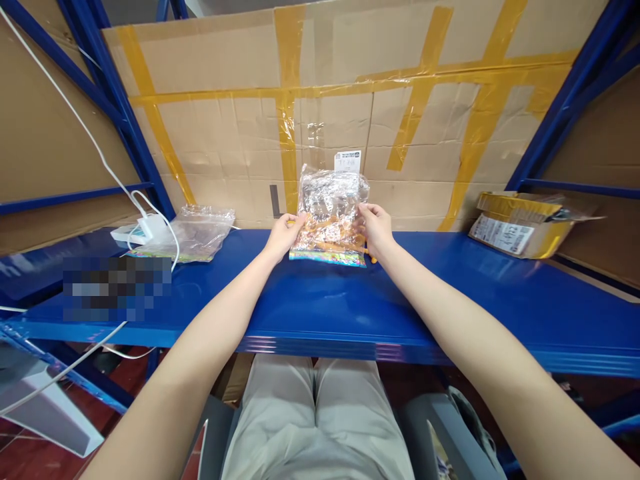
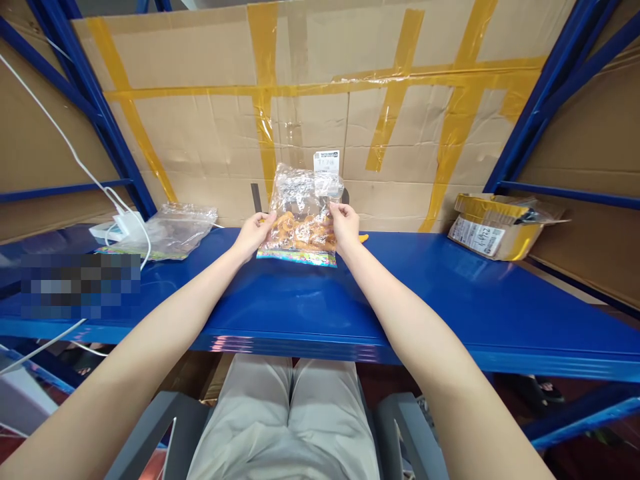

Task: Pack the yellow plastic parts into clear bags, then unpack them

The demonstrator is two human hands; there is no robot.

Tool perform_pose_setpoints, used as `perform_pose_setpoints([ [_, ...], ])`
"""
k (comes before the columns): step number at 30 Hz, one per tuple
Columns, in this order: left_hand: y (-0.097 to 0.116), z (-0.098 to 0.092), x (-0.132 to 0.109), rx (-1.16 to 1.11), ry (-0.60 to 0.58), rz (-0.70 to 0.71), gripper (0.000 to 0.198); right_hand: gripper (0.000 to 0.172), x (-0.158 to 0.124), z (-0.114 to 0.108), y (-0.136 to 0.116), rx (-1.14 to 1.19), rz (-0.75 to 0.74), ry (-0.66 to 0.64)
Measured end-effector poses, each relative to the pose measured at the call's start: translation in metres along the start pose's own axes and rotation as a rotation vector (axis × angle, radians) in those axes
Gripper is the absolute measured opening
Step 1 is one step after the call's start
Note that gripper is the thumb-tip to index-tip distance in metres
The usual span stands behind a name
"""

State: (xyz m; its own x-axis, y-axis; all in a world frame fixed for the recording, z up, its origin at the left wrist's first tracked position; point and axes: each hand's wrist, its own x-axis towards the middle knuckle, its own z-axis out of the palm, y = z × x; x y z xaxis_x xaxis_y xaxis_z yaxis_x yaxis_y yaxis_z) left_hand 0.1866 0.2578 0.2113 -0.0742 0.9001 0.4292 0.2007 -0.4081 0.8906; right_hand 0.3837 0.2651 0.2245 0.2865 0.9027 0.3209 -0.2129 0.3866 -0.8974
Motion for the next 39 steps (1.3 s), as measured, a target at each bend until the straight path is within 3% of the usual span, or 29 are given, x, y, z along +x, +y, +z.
perform_pose_setpoints([
  [3,-0.001,0.002,-0.002,0.067,-0.156,0.023,0.036,0.022,0.004,-0.003,-0.001,0.052,-0.018,0.076],
  [5,-0.002,0.003,-0.004,0.103,-0.201,0.045,0.038,0.019,0.006,-0.003,-0.002,0.081,0.006,0.106],
  [11,0.0,0.003,-0.003,0.018,-0.151,0.004,0.037,0.014,0.006,-0.002,-0.005,0.151,0.129,0.13],
  [19,0.001,0.0,-0.002,-0.081,-0.166,-0.097,0.045,0.027,0.017,-0.012,0.0,0.111,0.126,-0.051],
  [24,0.0,0.0,0.0,-0.181,-0.205,-0.148,0.043,0.016,0.017,-0.013,-0.003,0.19,0.141,0.034],
  [27,0.0,0.0,0.002,-0.222,-0.187,-0.146,0.041,0.01,0.014,-0.012,-0.006,0.215,0.122,0.08],
  [31,0.001,-0.002,0.003,-0.196,-0.13,-0.134,0.036,0.013,0.009,-0.009,-0.006,0.15,0.086,0.073],
  [39,0.0,-0.005,0.004,-0.071,0.08,-0.012,0.03,0.02,-0.001,0.0,0.0,-0.003,0.167,-0.111],
])
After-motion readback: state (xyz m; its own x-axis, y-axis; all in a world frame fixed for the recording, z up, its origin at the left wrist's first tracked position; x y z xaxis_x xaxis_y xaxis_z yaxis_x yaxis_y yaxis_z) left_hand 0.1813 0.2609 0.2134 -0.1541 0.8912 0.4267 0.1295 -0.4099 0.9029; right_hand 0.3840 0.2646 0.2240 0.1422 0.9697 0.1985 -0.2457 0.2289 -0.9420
